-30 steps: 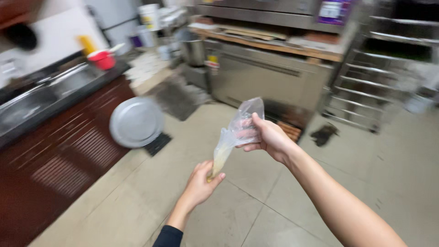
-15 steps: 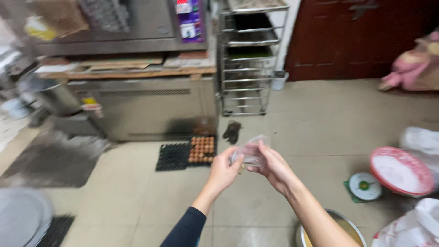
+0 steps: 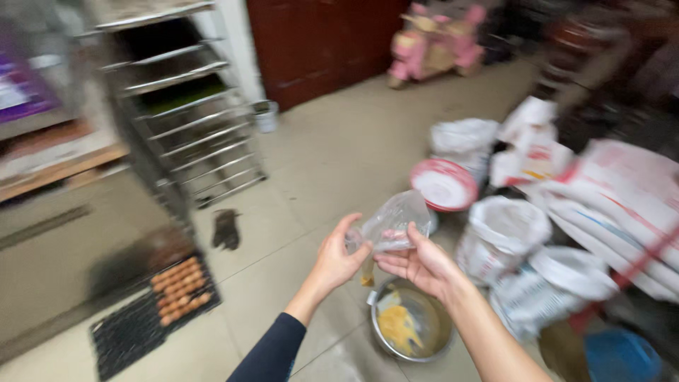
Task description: The person pipes yellow dough into small rosette shapes onto metal baking trays using a piping bag. They refill the piping bag from a metal bowl and continue filling the trays in neat rows.
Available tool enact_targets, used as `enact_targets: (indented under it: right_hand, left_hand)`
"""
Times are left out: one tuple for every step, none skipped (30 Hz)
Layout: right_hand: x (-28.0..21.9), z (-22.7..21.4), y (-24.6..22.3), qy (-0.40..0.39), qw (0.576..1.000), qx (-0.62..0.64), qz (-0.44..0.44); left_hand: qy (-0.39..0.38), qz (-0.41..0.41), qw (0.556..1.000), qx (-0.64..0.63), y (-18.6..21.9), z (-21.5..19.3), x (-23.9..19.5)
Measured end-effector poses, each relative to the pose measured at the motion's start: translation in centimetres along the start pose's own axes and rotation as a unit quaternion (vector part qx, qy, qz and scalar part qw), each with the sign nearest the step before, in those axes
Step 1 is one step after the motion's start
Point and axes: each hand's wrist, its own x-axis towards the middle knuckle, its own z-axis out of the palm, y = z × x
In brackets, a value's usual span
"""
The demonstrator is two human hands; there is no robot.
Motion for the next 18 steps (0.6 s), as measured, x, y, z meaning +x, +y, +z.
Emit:
enact_targets:
  right_hand:
    - [-0.4,-1.5,-0.4,0.021,0.999,0.029,-0.012]
    - [-0.6,-3.0,-0.9,0.035,0.998,0.055,-0.023]
    - [-0.8,-4.4,-1.3,0.048,0.995,0.081,-0.035]
    - [-1.0,-5.7,-1.5,0.061,0.992,0.105,-0.044]
    - [-1.3,-7.0,-1.7,0.082,0.987,0.127,-0.053]
    - [-1.2,-8.1,-2.0,0.100,0.981,0.151,-0.065]
    - [-1.0,-9.3,-2.1,0.117,0.974,0.175,-0.078]
    - [-0.9,-10.3,-2.2,0.135,0.964,0.199,-0.112]
    - [-0.7,-11.3,-2.3,0.154,0.952,0.222,-0.146]
    - [-0.6,-12.3,-2.6,0.170,0.937,0.243,-0.183]
    - [-0.6,-13.3,-3.0,0.181,0.930,0.258,-0.190]
    - [-0.5,-13.9,-3.2,0.192,0.922,0.275,-0.196]
    - [-0.3,-14.4,-3.5,0.203,0.913,0.292,-0.202]
    - [-0.5,-14.9,-3.8,0.224,0.909,0.287,-0.203]
    - [-0.8,-15.4,-4.0,0.246,0.904,0.283,-0.203]
    - [-1.1,-15.9,-4.4,0.267,0.900,0.278,-0.203]
    - [-1.3,-16.4,-4.7,0.280,0.894,0.287,-0.201]
    - [-1.5,-16.9,-4.5,0.292,0.888,0.296,-0.196]
  left_hand:
    - [-0.026,0.039,0.999,-0.006,0.0,0.8,0.5]
    - [-0.050,0.079,0.996,-0.012,-0.2,1.9,1.3]
    - [-0.097,0.056,0.993,-0.044,-0.3,3.1,2.4]
    - [-0.141,0.028,0.987,-0.073,-0.5,4.2,3.3]
    - [-0.186,0.000,0.977,-0.100,-0.8,5.4,3.9]
    - [-0.202,-0.003,0.971,-0.127,-1.2,6.4,4.5]
    - [-0.217,-0.007,0.964,-0.154,-1.6,7.4,5.2]
    - [-0.233,-0.014,0.955,-0.180,-1.9,8.2,5.7]
    - [-0.250,-0.004,0.956,-0.152,-2.2,9.0,6.2]
    - [-0.266,0.010,0.956,-0.124,-2.4,9.8,6.9]
    - [-0.281,0.026,0.955,-0.096,-2.4,10.7,7.7]
    - [-0.301,-0.019,0.945,-0.125,-2.5,11.4,8.5]
    - [-0.320,-0.065,0.933,-0.153,-2.5,12.1,9.3]
    - [-0.338,-0.110,0.918,-0.178,-2.4,12.8,10.1]
    - [-0.366,-0.149,0.895,-0.205,-2.3,13.3,10.8]
    - [-0.392,-0.188,0.870,-0.232,-2.2,13.7,11.7]
    - [-0.417,-0.227,0.842,-0.255,-2.1,14.4,12.7]
    - [-0.423,-0.249,0.808,-0.324,-2.1,15.2,13.2]
